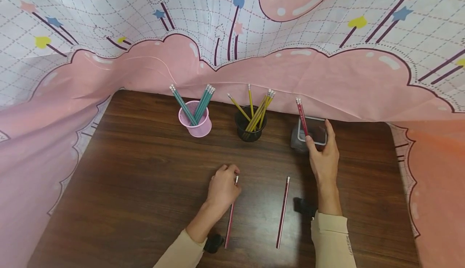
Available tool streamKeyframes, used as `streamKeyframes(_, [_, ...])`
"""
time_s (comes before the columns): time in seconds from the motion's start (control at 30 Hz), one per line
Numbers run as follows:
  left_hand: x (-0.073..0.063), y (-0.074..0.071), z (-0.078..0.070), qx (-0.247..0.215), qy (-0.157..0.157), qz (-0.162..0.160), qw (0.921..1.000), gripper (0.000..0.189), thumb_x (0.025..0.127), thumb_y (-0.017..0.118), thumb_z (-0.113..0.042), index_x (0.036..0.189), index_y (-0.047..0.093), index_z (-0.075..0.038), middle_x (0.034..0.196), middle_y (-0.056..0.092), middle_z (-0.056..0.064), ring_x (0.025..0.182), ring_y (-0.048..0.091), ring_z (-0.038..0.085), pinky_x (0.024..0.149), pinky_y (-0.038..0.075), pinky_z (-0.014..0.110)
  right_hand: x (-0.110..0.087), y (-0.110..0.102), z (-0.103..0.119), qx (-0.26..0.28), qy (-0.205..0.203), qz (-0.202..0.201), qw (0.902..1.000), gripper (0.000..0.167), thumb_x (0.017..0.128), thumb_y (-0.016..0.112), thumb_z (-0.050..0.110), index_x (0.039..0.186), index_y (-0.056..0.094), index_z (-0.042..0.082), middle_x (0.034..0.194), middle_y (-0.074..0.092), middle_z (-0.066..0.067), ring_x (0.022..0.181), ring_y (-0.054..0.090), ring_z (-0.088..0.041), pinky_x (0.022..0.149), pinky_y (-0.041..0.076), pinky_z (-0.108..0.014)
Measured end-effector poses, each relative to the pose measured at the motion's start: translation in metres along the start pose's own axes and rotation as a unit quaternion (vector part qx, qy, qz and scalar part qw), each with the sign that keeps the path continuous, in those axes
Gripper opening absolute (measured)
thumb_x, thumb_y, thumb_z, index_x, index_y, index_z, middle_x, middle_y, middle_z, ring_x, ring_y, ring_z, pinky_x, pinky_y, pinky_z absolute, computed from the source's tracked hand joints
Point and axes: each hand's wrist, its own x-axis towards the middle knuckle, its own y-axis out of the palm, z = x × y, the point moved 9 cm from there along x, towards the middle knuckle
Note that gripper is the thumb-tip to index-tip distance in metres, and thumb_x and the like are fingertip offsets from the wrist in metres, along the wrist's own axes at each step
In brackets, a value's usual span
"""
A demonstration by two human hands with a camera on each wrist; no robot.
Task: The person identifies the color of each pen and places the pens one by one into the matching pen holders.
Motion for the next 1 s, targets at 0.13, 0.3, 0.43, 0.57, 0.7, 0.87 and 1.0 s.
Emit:
streamKeyframes(0.13, [0.004,-0.001,-0.005,0.015,-0.005,0.011,0.9998,0.031,0.069,0.076,0.005,0.096,0.069,-0.010,0.091,0.063,0.009,0.076,0.068,0.032,0.058,0.054,0.040,-0.001,0.001,-0.001,-0.001,0.005,0.002,1.0000,0.068,0.095,0.067,0.030,0.152,0.032,0.044,0.142,0.055,-0.008,0.117,0.058,-0.025,0.092,0.043,-0.019])
streamKeyframes(0.3, [0.008,-0.005,-0.002,0.006,-0.018,0.006,0.9998,0.030,0.064,0.078,0.002,0.091,0.070,-0.011,0.088,0.064,0.006,0.073,0.068,0.033,0.058,0.053,0.042,-0.002,-0.001,0.002,-0.004,0.004,-0.003,1.0000,0.067,0.095,0.067,0.032,0.151,0.033,0.046,0.140,0.056,-0.011,0.123,0.055,-0.029,0.098,0.040,-0.022])
streamKeyframes(0.43, [0.009,-0.005,0.001,-0.010,-0.013,0.002,0.9999,0.031,0.064,0.078,0.002,0.090,0.072,-0.012,0.084,0.065,0.003,0.072,0.066,0.029,0.060,0.053,0.040,-0.002,-0.002,0.005,-0.001,0.005,-0.007,1.0000,0.066,0.095,0.068,0.032,0.150,0.034,0.047,0.139,0.057,-0.012,0.125,0.053,-0.031,0.101,0.038,-0.025])
streamKeyframes(0.57, [0.009,-0.006,0.002,-0.022,-0.008,0.000,0.9997,0.031,0.065,0.078,0.001,0.092,0.072,-0.012,0.082,0.064,0.001,0.072,0.065,0.025,0.062,0.053,0.039,-0.002,0.000,0.003,0.006,0.012,-0.004,0.9999,0.067,0.095,0.067,0.031,0.151,0.033,0.046,0.139,0.056,-0.014,0.124,0.053,-0.030,0.102,0.039,-0.027])
streamKeyframes(0.7, [0.009,-0.006,0.001,-0.032,-0.011,0.003,0.9994,0.032,0.066,0.080,0.000,0.095,0.073,-0.012,0.084,0.066,0.002,0.073,0.065,0.024,0.063,0.054,0.038,-0.002,0.000,0.002,0.006,0.012,-0.002,0.9999,0.067,0.096,0.067,0.031,0.152,0.033,0.045,0.139,0.057,-0.014,0.121,0.054,-0.030,0.097,0.039,-0.020])
streamKeyframes(0.87, [0.012,-0.010,-0.006,-0.047,-0.007,0.003,0.9989,0.032,0.067,0.079,0.001,0.095,0.074,-0.013,0.082,0.069,-0.001,0.072,0.065,0.018,0.062,0.053,0.033,-0.002,0.001,0.003,0.004,0.006,-0.004,1.0000,0.067,0.095,0.067,0.031,0.151,0.034,0.045,0.138,0.058,-0.011,0.120,0.055,-0.030,0.092,0.037,-0.017])
streamKeyframes(1.0, [0.015,-0.013,-0.015,-0.067,0.011,0.003,0.9977,0.030,0.068,0.076,-0.001,0.094,0.074,-0.015,0.080,0.070,-0.005,0.071,0.065,0.009,0.064,0.053,0.029,-0.002,-0.001,0.004,0.003,0.002,-0.007,1.0000,0.067,0.095,0.068,0.032,0.150,0.034,0.047,0.137,0.058,-0.010,0.121,0.054,-0.030,0.094,0.036,-0.017])
